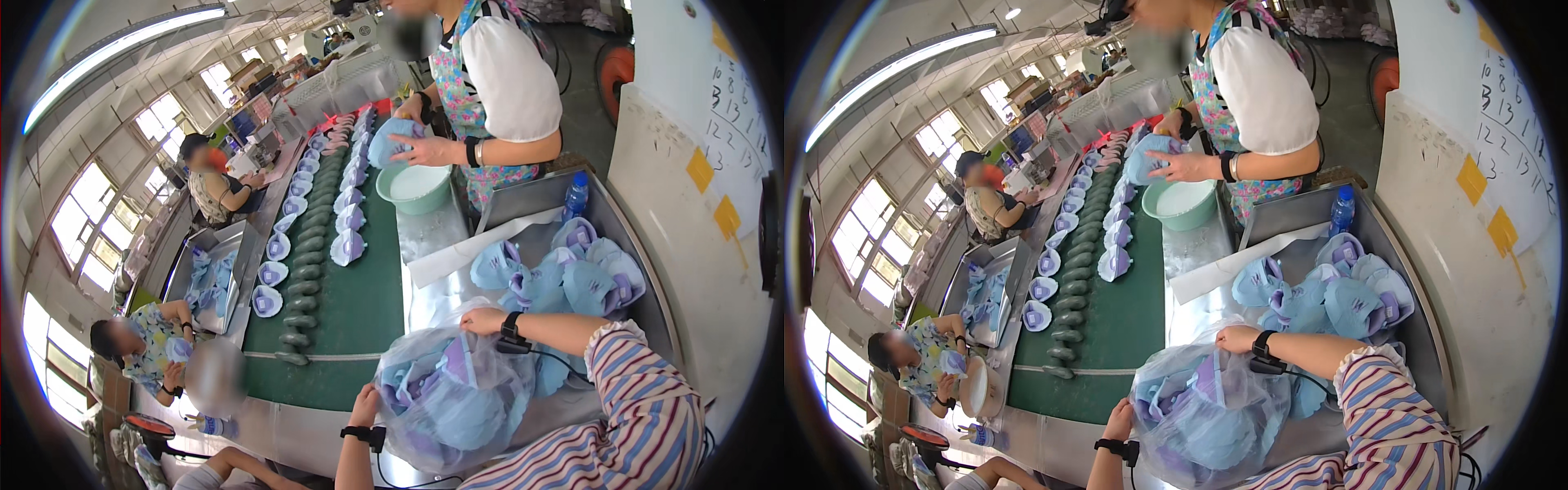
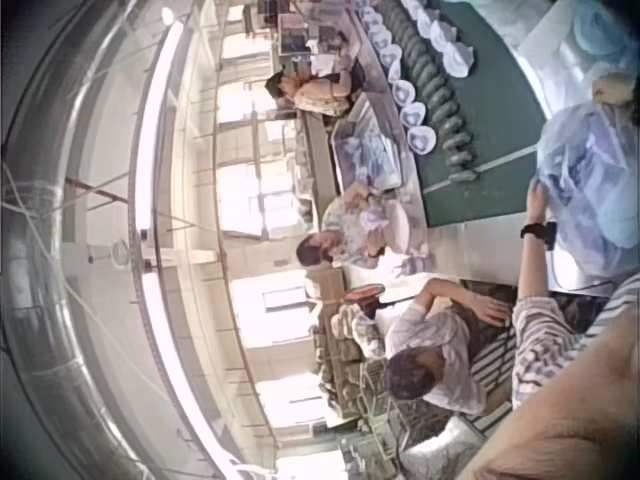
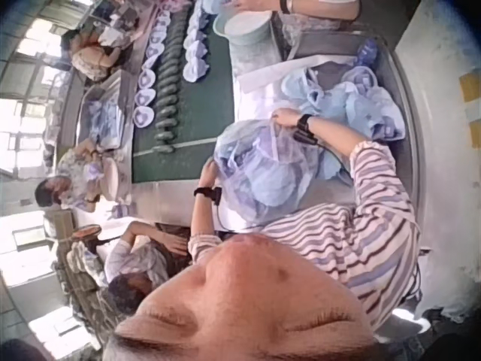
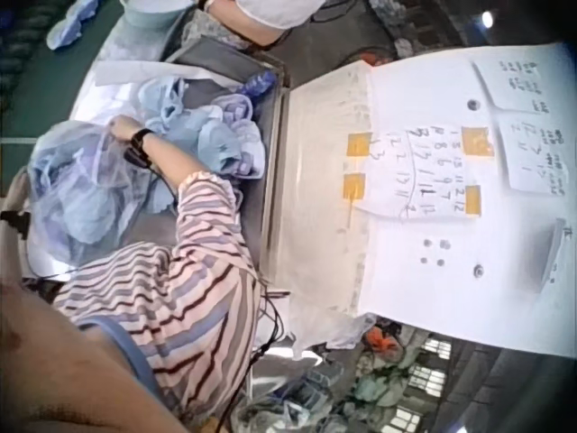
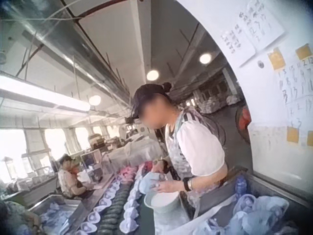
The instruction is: The person repeatedly picks up light blue and purple slippers from a conveyor belt and places them into a clear plastic bag on the table. The person handles the slippers one at a time, folding and arranging them inside the bag. Other workers are visible in the background performing similar tasks.
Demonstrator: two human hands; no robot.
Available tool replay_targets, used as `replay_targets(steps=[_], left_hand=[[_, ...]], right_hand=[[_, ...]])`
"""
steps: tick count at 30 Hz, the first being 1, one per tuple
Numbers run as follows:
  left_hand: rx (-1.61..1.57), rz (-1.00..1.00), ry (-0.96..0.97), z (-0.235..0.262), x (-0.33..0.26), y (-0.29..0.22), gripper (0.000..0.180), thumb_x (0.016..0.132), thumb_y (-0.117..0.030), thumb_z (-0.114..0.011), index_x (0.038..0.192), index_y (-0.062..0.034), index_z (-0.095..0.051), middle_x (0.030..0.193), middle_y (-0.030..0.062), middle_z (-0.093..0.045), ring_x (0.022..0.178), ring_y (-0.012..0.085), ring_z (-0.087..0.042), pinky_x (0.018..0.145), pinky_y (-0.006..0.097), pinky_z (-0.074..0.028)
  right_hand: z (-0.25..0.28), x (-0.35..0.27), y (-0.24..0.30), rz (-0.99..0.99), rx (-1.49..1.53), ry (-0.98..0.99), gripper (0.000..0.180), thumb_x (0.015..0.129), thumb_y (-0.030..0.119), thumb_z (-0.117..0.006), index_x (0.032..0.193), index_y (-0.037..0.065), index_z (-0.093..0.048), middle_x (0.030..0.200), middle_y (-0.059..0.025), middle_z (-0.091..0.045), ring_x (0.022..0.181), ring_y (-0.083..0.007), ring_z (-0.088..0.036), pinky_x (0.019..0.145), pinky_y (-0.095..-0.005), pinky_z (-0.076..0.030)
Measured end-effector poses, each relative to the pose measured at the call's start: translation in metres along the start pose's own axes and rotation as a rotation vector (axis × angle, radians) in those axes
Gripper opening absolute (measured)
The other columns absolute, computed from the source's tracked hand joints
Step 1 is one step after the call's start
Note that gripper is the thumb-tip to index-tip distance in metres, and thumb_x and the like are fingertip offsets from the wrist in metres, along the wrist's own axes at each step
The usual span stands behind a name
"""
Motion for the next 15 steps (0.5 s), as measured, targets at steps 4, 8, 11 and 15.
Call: replay_targets(steps=[4,8,11,15], left_hand=[[-0.346,0.033,0.064,-0.022,-0.024,-0.014,0.025,0.091,-0.021,-0.048,0.107,-0.0028,-0.056,0.093,0.0008,-0.058,0.084,0.0112,-0.053,0.078,0.025,-0.042],[-0.457,0.005,0.105,-0.023,-0.061,-0.006,0.022,0.092,-0.015,-0.051,0.109,-0.0029,-0.055,0.102,0.0027,-0.06,0.093,0.0141,-0.055,0.086,0.027,-0.042],[-0.436,0.028,-0.003,-0.016,-0.068,0.001,0.021,0.093,-0.016,-0.049,0.108,-0.0013,-0.054,0.101,0.0048,-0.06,0.092,0.0136,-0.056,0.083,0.026,-0.044],[-0.335,0.021,-0.091,-0.017,-0.062,0.004,0.02,0.094,-0.02,-0.047,0.098,-0.0016,-0.053,0.089,0.0036,-0.057,0.079,0.0107,-0.053,0.072,0.024,-0.044]], right_hand=[[0.001,-0.012,0.013,0.106,-0.058,-0.023,0.025,0.084,0.027,-0.052,0.095,0.008,-0.063,0.087,-0.0135,-0.065,0.082,-0.0301,-0.061,0.073,-0.038,-0.046],[-0.012,-0.035,0.024,0.24,0.144,-0.038,0.025,0.083,0.023,-0.05,0.096,0.004,-0.061,0.087,-0.0138,-0.065,0.082,-0.0292,-0.062,0.072,-0.0387,-0.046],[-0.006,-0.046,0.03,0.223,0.226,-0.033,0.025,0.083,0.022,-0.05,0.094,0.003,-0.062,0.086,-0.0155,-0.065,0.083,-0.03,-0.061,0.072,-0.0386,-0.046],[0.0,-0.014,-0.014,0.111,0.111,-0.157,0.024,0.082,0.022,-0.051,0.086,0.002,-0.064,0.082,-0.0163,-0.065,0.079,-0.0296,-0.062,0.071,-0.0383,-0.046]])
Point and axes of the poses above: each hand's wrist, its own x-axis towards the middle knuckle, its own z-axis out of the back of the hand, y = z × x, the point moved 2 cm from there along x, towards the middle knuckle
